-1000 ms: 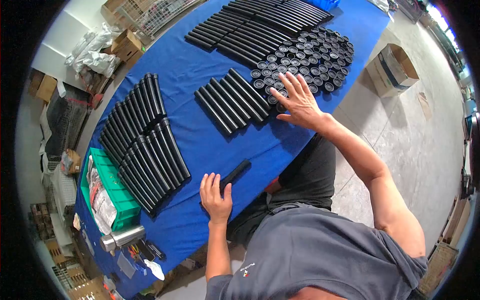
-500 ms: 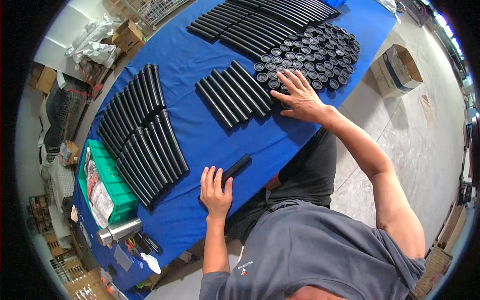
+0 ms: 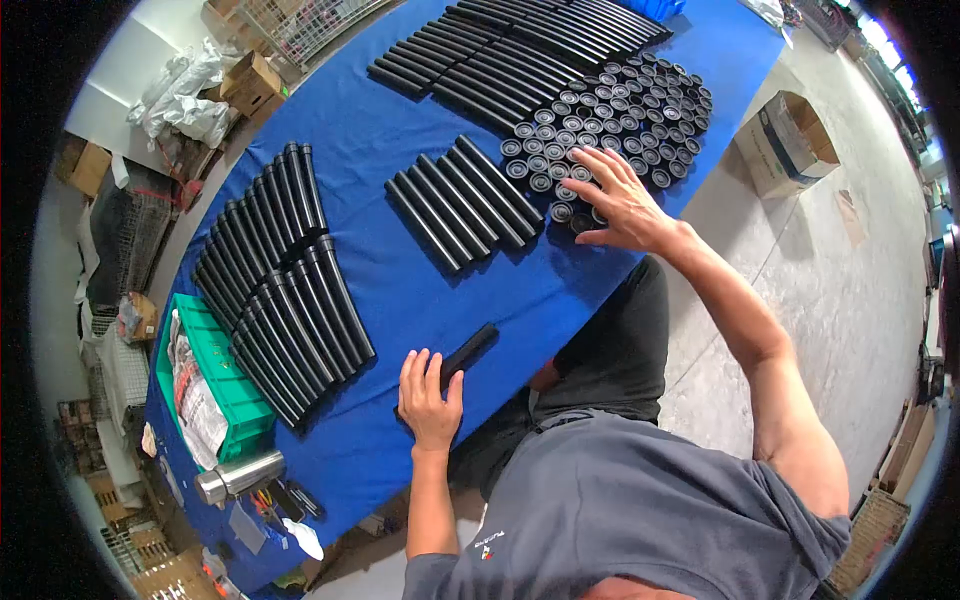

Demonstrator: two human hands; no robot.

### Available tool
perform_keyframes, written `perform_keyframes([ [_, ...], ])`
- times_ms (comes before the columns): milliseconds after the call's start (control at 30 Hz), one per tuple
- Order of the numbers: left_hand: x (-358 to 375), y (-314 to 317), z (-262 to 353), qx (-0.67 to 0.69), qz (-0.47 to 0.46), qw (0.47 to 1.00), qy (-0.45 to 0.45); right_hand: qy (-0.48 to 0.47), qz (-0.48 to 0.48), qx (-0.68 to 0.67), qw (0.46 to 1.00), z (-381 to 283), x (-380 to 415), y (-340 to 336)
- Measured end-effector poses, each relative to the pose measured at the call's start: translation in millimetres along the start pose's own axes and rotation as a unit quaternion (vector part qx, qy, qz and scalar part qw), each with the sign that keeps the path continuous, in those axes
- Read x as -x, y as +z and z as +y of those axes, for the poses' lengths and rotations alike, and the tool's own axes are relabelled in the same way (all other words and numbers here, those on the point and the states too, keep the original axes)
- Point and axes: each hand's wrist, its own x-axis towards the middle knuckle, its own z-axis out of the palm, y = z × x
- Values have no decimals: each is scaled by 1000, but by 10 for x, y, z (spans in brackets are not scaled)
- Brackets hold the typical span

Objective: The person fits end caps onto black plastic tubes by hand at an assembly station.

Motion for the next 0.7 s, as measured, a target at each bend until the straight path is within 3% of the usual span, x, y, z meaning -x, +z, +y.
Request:
perform_keyframes([
  [133,-32,-4,11,2,2,1000,-2,9,10,64,998,-122,240,85],
  [433,-14,-5,16,8,-10,1000,-8,36,12,61,997,-152,208,280],
  [533,3,-3,-6,-1,-10,1000,-4,26,57,44,997,-250,239,152],
  [667,-12,4,22,2,-5,1000,-4,11,133,-51,990,-613,313,116],
  [700,-11,3,12,4,-1,1000,4,66,65,-144,985,-700,407,171],
])
